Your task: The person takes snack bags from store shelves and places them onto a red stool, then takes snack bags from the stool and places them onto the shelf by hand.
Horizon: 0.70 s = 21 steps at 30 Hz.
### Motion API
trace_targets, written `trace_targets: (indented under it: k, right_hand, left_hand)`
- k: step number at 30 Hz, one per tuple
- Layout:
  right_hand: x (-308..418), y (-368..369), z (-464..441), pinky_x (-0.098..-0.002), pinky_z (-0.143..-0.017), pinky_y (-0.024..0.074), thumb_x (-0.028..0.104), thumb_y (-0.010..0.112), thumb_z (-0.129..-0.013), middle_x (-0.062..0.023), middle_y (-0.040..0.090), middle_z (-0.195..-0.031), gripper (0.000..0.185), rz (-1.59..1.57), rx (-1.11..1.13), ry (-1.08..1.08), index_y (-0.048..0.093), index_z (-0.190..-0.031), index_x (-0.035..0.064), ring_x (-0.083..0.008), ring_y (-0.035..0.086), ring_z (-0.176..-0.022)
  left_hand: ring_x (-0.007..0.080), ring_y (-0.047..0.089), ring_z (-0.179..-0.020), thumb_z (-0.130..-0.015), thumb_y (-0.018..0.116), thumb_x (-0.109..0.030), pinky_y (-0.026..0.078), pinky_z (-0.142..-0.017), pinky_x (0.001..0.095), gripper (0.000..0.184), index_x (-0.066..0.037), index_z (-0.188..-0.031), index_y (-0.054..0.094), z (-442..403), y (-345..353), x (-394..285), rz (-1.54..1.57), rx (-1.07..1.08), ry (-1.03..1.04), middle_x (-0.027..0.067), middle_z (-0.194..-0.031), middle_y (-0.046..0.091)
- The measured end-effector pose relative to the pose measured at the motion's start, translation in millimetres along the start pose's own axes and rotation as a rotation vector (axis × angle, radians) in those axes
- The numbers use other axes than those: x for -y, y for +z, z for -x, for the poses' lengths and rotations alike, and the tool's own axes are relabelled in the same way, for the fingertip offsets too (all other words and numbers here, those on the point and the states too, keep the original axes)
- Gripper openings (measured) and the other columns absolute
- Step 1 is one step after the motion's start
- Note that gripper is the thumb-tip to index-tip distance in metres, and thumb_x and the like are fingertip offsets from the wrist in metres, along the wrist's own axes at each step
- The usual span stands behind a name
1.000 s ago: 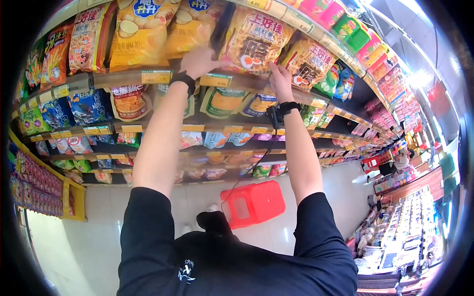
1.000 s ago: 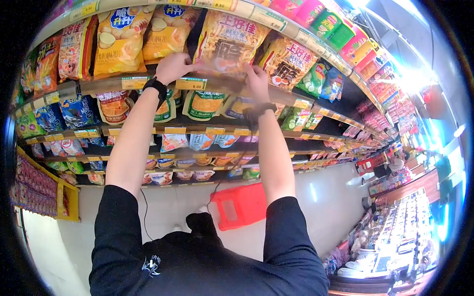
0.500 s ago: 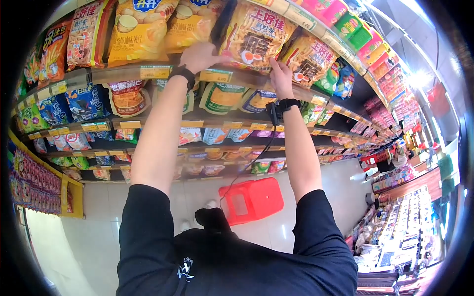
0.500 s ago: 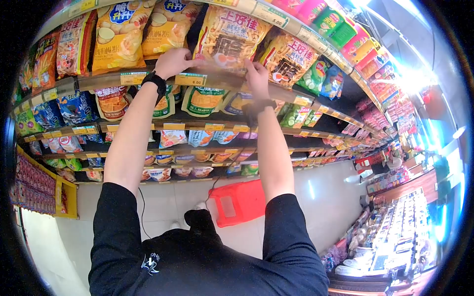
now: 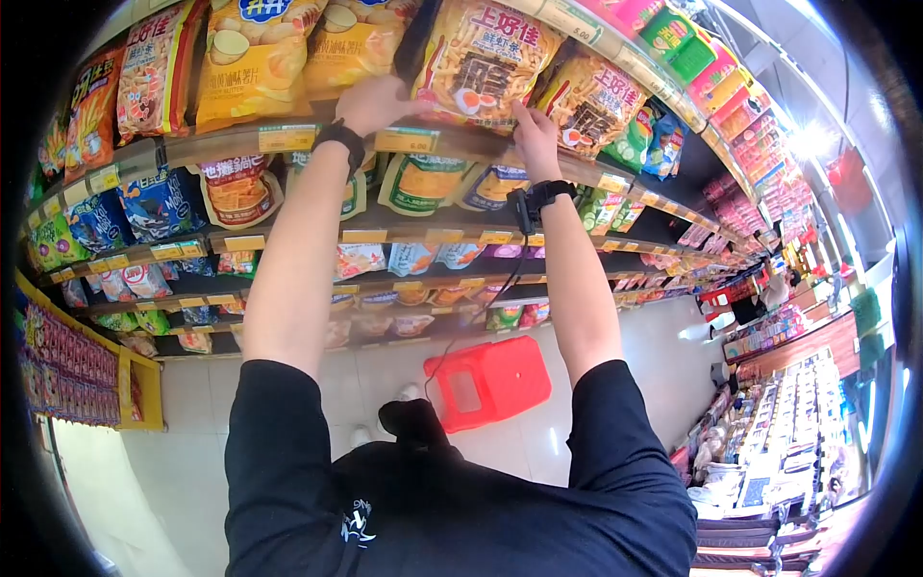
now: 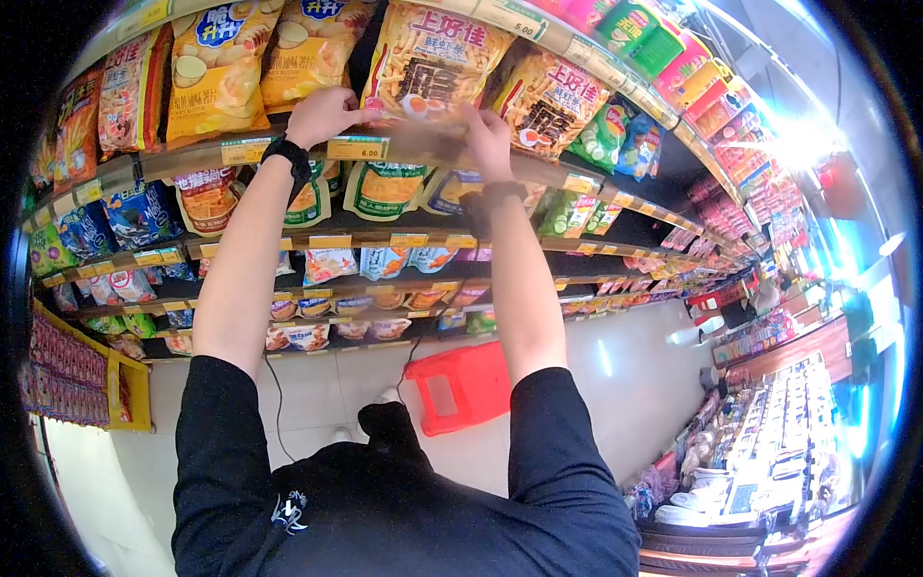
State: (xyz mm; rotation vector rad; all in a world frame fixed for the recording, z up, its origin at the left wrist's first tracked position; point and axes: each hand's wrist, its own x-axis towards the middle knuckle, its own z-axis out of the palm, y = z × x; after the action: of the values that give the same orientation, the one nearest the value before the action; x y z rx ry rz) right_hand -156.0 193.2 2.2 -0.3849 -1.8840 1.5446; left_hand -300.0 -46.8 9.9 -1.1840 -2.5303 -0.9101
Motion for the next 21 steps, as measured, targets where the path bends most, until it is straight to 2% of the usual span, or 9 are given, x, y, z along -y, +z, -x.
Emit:
trace_targets:
  k: [21]
  right_hand:
    - [4.9, 1.6, 4.7, -0.0221, -0.039, 0.0228, 0.033, 0.067, -0.086, 0.0061, 0.042, -0.055, 0.030, -0.046, 0.025, 0.017, 0.059, -0.083, 0.0045, -0.0040, 0.035, -0.043]
  left_hand:
    - [0.0241, 0.065, -0.078, -0.076, 0.064, -0.062, 0.051, -0.067, 0.0360, 0.060, -0.004, -0.090, 0.068, -0.4, 3.4, 1.9, 0.003, -0.022, -0.017, 0.0109, -0.086, 0.068]
